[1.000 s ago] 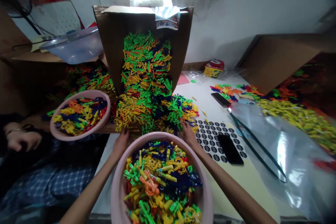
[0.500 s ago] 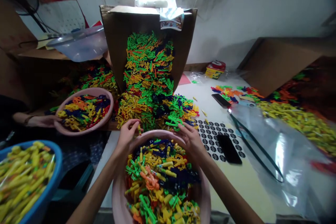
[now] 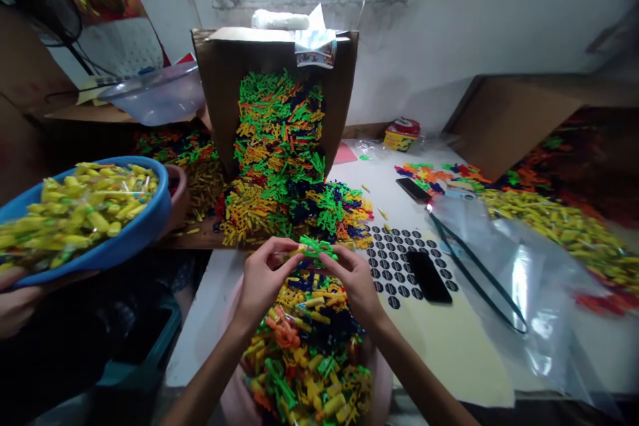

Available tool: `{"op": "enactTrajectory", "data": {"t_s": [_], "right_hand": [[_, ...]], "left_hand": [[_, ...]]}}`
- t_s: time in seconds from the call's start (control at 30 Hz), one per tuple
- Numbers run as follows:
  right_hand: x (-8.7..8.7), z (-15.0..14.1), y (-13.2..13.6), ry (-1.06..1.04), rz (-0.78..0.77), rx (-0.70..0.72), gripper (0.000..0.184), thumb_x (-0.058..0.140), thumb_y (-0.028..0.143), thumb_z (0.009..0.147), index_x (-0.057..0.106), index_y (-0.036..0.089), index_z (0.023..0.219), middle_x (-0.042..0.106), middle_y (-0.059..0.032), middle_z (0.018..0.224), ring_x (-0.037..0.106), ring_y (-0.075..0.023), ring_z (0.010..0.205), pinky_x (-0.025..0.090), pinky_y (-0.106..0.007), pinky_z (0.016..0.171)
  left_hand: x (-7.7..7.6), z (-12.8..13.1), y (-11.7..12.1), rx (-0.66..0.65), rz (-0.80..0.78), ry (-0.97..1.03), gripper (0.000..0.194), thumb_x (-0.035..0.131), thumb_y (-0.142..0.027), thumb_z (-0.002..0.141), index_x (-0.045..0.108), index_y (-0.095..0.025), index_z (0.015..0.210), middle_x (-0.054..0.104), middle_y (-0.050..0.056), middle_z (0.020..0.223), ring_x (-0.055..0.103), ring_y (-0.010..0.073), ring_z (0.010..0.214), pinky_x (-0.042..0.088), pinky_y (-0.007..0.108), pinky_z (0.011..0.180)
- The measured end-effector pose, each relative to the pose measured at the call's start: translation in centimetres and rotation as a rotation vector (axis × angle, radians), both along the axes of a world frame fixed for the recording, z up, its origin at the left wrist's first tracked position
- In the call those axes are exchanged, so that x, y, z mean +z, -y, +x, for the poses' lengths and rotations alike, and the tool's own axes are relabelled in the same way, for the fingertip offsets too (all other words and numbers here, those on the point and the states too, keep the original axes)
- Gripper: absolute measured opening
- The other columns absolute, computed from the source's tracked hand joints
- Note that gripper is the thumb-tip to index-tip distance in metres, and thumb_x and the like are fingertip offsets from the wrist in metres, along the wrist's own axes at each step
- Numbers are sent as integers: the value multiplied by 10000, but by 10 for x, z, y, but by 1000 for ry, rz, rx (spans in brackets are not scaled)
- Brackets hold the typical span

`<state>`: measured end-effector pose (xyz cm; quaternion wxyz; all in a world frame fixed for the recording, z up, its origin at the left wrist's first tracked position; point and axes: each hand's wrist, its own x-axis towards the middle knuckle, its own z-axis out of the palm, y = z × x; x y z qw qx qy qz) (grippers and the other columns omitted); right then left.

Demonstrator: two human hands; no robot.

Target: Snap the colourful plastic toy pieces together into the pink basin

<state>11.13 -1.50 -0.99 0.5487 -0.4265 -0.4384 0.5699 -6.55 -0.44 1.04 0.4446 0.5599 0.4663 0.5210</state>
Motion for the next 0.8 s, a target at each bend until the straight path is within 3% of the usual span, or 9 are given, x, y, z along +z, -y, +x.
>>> {"op": "enactTrajectory", "data": {"t_s": [0.1,0.27,0.43,0.7,0.8], "right_hand": [[0,-2,5,44,38,1,354,744,460,799,734,195,1033,746,-57,1016,716,-242,868,603,-375,823],[-8,-1,10,190,136,-60,300,715,427,832,740,243,1068,750,-42,1033,701,-248,965,575,-374,887],[-10,2,12,386,279,-78,204,682,371,863,750,276,1030,735,-41,1101,695,-241,953,565,-377,882],[-14,13,15,273,159,8,202,742,376,799,755,227,936,754,-43,941,707,-235,843,583,-335,768],[-17,18,17,279,126,74,222,740,384,803,756,224,957,743,-57,1003,704,-239,891,582,-332,790]], "left_hand": [[-1,3,3,37,72,-62,167,767,-323,766,731,-174,832,701,76,965,673,199,943,537,268,813],[-2,1,4,71,-33,77,288,817,-331,706,608,-184,841,717,35,851,704,184,839,559,275,769],[1,-7,1,1,-30,-7,350,839,-303,669,536,-200,810,667,-9,792,696,171,795,562,254,722],[-10,-13,3,-152,-172,76,427,860,-265,630,471,-200,793,664,-14,785,637,126,687,495,199,598],[-16,-13,9,-153,-200,56,425,851,-254,642,460,-204,797,639,-24,781,635,130,719,497,203,618]]}}
